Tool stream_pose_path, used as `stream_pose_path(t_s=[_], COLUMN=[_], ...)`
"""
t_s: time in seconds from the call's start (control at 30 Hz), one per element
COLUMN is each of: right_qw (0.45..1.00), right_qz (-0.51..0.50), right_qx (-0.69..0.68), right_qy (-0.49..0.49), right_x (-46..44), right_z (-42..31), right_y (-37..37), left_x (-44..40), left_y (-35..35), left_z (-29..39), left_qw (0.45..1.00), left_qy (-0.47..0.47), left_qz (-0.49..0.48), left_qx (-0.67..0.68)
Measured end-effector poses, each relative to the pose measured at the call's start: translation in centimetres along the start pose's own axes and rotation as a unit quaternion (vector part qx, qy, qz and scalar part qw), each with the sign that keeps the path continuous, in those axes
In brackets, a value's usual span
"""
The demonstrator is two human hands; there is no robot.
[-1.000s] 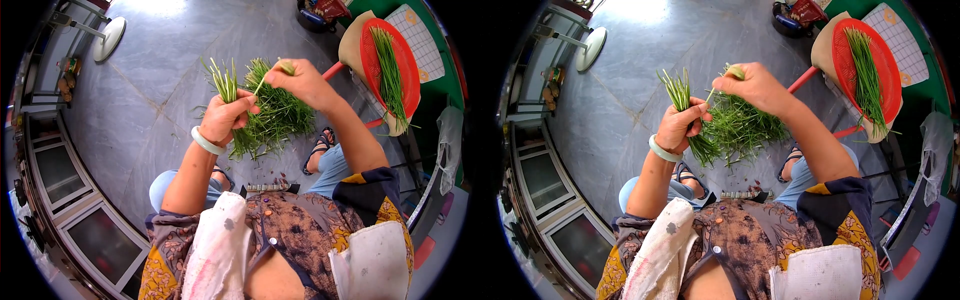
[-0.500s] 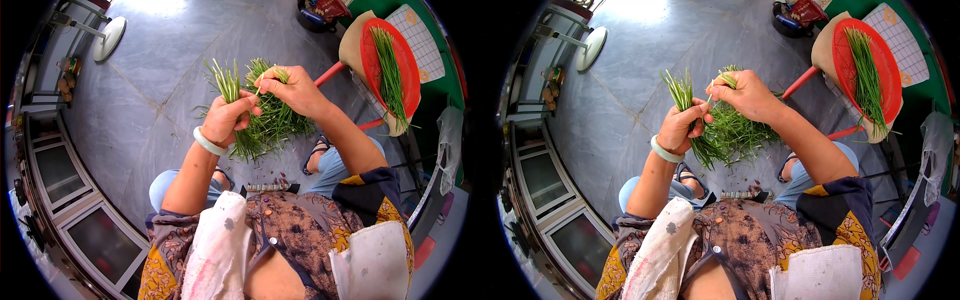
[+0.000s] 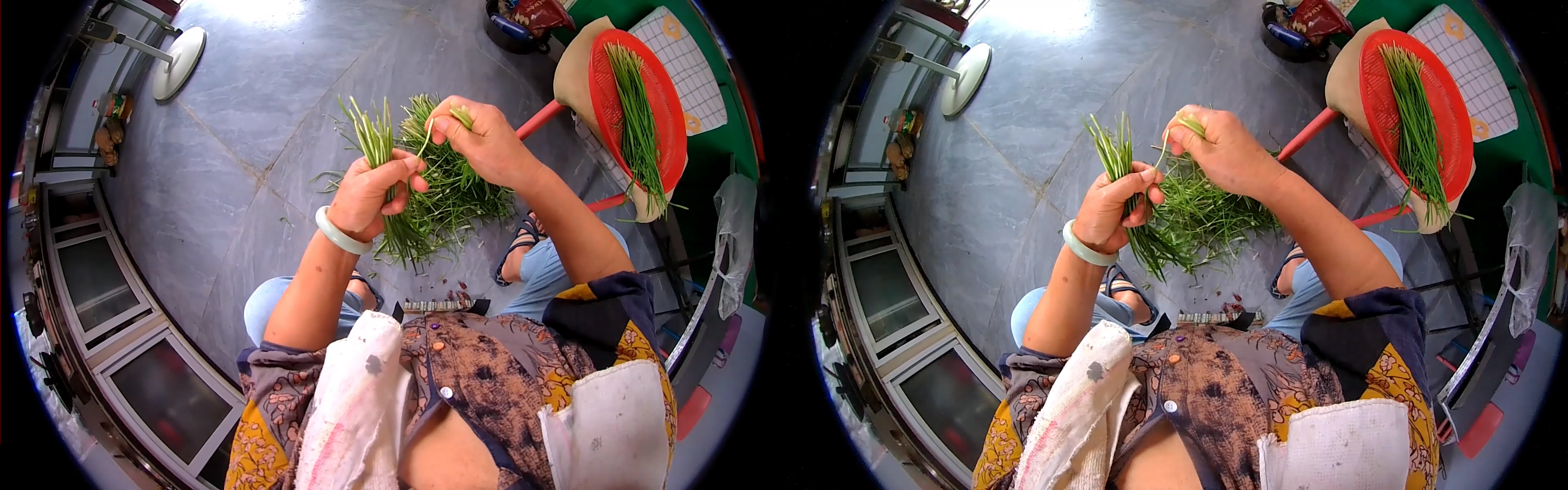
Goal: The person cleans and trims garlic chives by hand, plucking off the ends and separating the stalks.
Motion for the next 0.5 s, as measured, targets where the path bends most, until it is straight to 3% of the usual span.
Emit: stream_pose_path(t_s=[0.1,0.2,0.3,0.4,0.5], right_qw=[0.997,0.997,0.993,0.993,0.996], right_qz=[0.066,0.062,0.023,0.007,0.015], right_qx=[-0.034,-0.005,-0.066,-0.120,-0.088], right_qy=[0.009,0.040,0.098,0.020,0.006], right_x=[0.0,-0.1,0.1,0.0,-0.1], right_z=[0.1,0.8,0.4,0.5,0.6], right_y=[-0.7,-1.4,-0.7,0.8,1.3], left_x=[0.0,0.1,0.1,0.0,-0.2], left_y=[-0.1,-0.2,-0.2,-0.1,0.1], left_z=[0.0,0.0,0.1,0.1,0.0], left_qw=[1.000,1.000,1.000,1.000,1.000], left_qy=[0.002,0.004,0.005,0.005,-0.003], left_qz=[-0.001,0.002,0.012,0.016,0.003], left_qx=[0.002,0.008,0.012,0.012,-0.003])
Point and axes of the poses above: each hand's wrist, its own x-axis away from the middle knuckle, its own y-axis out of the palm, z = x × y, the point moved 3 cm from there along -x, towards the middle knuckle, and after that the axes turned 15 degrees about -z, right-handed, at the moved point
